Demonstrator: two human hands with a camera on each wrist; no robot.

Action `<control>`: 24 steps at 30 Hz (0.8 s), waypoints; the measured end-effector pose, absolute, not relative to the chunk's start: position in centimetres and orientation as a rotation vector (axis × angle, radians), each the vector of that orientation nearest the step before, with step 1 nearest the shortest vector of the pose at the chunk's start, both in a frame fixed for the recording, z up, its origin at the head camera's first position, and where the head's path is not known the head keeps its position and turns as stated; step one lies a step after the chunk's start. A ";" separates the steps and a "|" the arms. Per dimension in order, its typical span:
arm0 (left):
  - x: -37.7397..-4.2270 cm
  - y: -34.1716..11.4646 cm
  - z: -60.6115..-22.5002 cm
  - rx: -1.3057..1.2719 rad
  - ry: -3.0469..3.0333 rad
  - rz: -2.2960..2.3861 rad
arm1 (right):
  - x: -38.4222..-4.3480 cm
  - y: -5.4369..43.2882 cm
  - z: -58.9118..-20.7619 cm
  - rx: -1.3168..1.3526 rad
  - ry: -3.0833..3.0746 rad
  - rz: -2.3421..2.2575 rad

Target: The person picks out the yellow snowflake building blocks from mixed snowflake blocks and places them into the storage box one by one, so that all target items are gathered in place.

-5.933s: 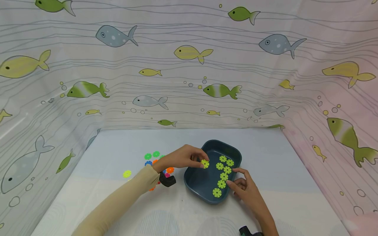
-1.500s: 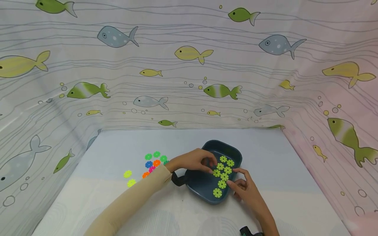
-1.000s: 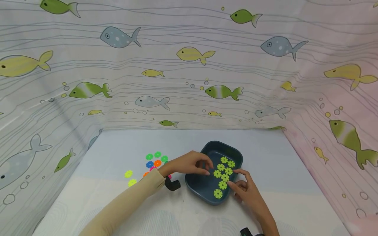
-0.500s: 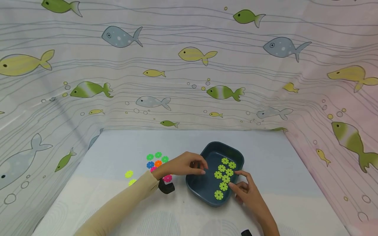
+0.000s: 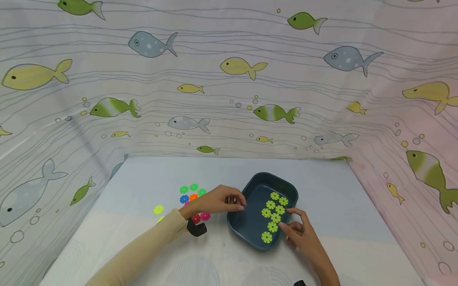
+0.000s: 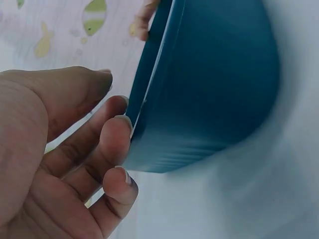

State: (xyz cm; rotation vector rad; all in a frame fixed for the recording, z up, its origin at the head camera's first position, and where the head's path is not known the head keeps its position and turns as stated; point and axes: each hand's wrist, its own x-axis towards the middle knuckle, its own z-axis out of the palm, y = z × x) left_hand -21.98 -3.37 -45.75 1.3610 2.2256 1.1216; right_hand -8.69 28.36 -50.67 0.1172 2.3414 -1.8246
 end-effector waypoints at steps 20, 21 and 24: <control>-20.5 -6.7 -46.1 1.173 2.304 1.175 | -8.7 28.3 -50.8 0.112 2.355 -1.823; -20.5 -6.8 -46.1 1.172 2.309 1.171 | -8.7 28.3 -50.8 0.114 2.356 -1.823; -20.4 -7.0 -46.3 1.176 2.314 1.165 | -8.7 28.3 -50.8 0.113 2.358 -1.826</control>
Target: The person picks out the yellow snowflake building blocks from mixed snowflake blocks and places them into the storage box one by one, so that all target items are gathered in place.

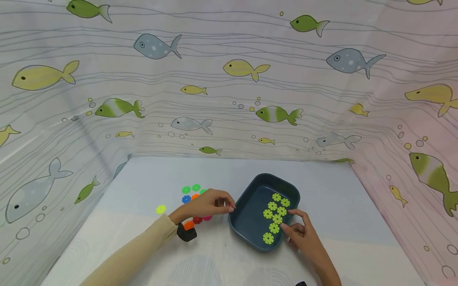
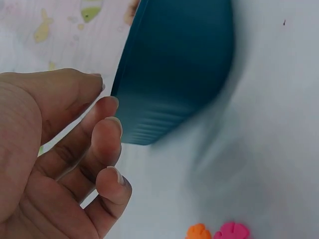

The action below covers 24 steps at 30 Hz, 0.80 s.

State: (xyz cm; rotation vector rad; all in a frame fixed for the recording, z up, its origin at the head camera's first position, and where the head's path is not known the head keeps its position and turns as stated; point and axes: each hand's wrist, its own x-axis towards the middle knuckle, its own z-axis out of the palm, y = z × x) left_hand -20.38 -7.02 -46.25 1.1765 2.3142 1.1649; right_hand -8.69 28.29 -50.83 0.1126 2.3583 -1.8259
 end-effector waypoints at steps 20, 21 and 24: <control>-19.9 -11.9 -47.8 1.055 2.344 1.183 | -8.8 28.2 -50.9 0.142 2.357 -1.800; -19.9 -12.3 -47.8 1.048 2.345 1.185 | -8.8 28.3 -50.9 0.142 2.360 -1.799; -19.8 -13.3 -47.8 1.015 2.366 1.181 | -8.8 28.3 -50.9 0.146 2.362 -1.799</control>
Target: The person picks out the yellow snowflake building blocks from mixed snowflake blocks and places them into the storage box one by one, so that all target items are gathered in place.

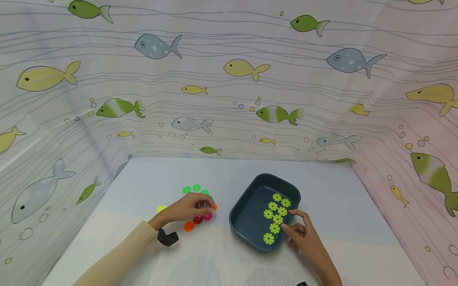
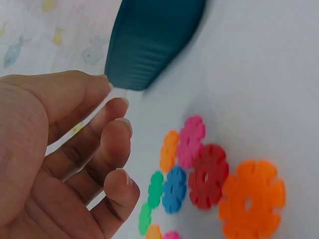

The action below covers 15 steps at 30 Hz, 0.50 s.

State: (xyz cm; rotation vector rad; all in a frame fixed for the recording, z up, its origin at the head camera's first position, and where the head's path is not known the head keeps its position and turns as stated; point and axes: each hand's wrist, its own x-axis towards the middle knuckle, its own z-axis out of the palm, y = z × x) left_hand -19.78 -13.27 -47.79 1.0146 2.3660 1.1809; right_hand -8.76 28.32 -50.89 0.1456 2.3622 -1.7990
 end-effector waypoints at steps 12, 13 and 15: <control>-19.1 -17.9 -47.9 0.914 2.464 1.178 | -8.9 28.3 -50.9 0.161 2.362 -1.784; -19.0 -18.2 -48.0 0.906 2.475 1.174 | -8.8 28.3 -50.9 0.163 2.363 -1.783; -18.9 -19.0 -48.1 0.876 2.503 1.165 | -8.8 28.2 -50.8 0.164 2.365 -1.786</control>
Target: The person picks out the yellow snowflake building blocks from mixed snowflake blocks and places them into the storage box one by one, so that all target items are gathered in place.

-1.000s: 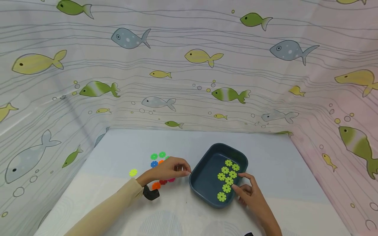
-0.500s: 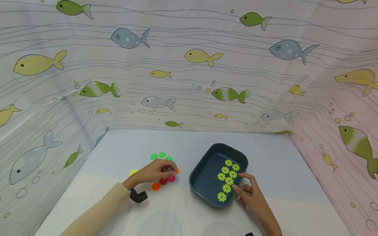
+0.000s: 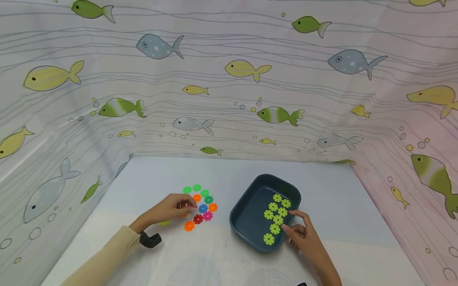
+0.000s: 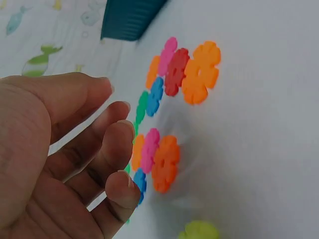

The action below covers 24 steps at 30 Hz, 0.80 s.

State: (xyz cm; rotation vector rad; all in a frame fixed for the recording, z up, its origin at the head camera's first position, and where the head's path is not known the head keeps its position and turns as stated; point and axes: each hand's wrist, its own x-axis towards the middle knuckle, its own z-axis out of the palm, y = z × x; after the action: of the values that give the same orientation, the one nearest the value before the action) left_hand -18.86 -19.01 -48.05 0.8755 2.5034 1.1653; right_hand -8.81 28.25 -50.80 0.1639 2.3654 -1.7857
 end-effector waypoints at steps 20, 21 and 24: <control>-18.0 -26.3 -48.9 0.653 2.680 1.091 | -8.8 28.1 -50.8 0.161 2.360 -1.794; -17.9 -26.6 -49.1 0.647 2.680 1.094 | -8.8 28.1 -50.8 0.158 2.360 -1.793; -17.7 -27.4 -49.3 0.636 2.689 1.097 | -8.8 28.1 -50.8 0.158 2.358 -1.794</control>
State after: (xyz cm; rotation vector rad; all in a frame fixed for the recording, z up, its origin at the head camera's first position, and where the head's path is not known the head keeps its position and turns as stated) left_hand -17.67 -27.36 -49.31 0.6363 2.6888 1.0970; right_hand -8.83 28.13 -50.78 0.1579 2.3576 -1.7938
